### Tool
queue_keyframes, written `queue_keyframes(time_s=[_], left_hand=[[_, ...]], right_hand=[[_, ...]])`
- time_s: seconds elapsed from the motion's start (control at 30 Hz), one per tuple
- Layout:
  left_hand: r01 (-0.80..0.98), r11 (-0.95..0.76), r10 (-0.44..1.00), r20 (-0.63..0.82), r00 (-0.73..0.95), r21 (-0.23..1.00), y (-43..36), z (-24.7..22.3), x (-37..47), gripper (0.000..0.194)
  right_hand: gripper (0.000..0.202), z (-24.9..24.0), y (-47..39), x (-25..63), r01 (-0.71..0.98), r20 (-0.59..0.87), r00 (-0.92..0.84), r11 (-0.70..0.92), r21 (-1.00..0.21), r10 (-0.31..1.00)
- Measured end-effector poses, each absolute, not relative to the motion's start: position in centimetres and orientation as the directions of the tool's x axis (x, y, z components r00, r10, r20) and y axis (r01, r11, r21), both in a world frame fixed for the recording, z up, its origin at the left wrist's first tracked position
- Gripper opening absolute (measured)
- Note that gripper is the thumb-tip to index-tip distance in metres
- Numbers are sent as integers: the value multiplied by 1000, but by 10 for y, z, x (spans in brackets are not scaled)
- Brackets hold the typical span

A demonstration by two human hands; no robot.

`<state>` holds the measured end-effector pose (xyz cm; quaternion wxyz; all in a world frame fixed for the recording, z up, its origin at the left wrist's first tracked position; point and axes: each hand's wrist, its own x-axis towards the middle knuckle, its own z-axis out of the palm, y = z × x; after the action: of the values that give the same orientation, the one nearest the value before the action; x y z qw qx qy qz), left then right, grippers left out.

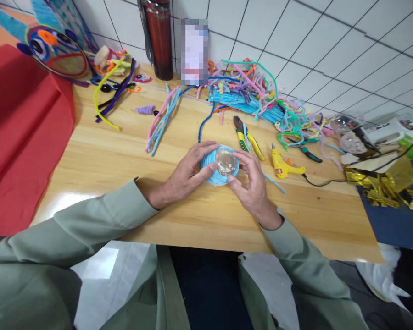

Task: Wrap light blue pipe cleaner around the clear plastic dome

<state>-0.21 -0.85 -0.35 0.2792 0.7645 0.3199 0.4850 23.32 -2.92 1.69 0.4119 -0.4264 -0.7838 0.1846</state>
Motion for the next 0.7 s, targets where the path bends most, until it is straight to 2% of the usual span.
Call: queue_keyframes(time_s=[0.4, 0.7], left_hand=[[317, -662, 749, 606, 266, 679, -16, -4, 3, 46], [260, -600, 800, 564, 205, 756, -22, 3, 6, 37]], right_hand=[[51, 19, -30, 224, 556, 494, -267, 551, -622, 828], [51, 17, -29, 222, 542, 494, -252, 544, -640, 832]])
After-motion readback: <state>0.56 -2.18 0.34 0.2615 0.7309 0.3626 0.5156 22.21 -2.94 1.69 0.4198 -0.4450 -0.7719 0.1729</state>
